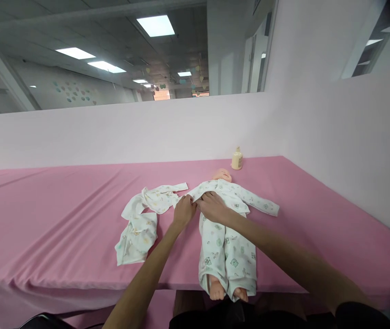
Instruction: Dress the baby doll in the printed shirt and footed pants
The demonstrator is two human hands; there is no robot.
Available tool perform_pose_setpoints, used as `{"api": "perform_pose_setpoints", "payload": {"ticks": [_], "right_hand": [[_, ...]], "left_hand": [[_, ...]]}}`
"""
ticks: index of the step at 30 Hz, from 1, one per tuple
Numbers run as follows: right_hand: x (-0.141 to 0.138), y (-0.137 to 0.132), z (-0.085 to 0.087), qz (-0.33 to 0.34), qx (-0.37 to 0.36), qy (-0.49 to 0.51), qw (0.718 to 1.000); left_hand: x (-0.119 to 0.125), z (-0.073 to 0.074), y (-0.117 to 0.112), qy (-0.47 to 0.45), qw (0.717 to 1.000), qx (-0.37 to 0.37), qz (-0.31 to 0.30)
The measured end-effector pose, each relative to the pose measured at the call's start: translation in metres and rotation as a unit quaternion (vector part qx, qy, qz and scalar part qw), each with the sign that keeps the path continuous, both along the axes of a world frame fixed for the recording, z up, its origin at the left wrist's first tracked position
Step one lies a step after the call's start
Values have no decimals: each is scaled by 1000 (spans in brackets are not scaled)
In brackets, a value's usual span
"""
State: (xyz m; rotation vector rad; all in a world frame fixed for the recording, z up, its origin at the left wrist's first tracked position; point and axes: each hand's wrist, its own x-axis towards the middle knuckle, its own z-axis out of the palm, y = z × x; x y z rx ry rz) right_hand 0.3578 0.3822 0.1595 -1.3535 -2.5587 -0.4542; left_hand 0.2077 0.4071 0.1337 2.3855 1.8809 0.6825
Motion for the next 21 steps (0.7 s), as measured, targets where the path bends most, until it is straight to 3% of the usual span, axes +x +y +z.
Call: {"api": "perform_pose_setpoints", "payload": {"ticks": [4,8,13,21], "right_hand": [[0,-8,2,36,15,-9,999],[1,-11,2,30,15,-35,999],[-13,-13,5,-49,-49,-53,996],[-38,-18,9,-179,-77,-88,977]], "left_hand": [[-1,-2,6,-31,996,-78,-12],[-5,-5,-9,27,998,-42,-23],[-8,-3,-30,128,992,-6,-21],[1,-9,-49,46,995,-68,-58]]}}
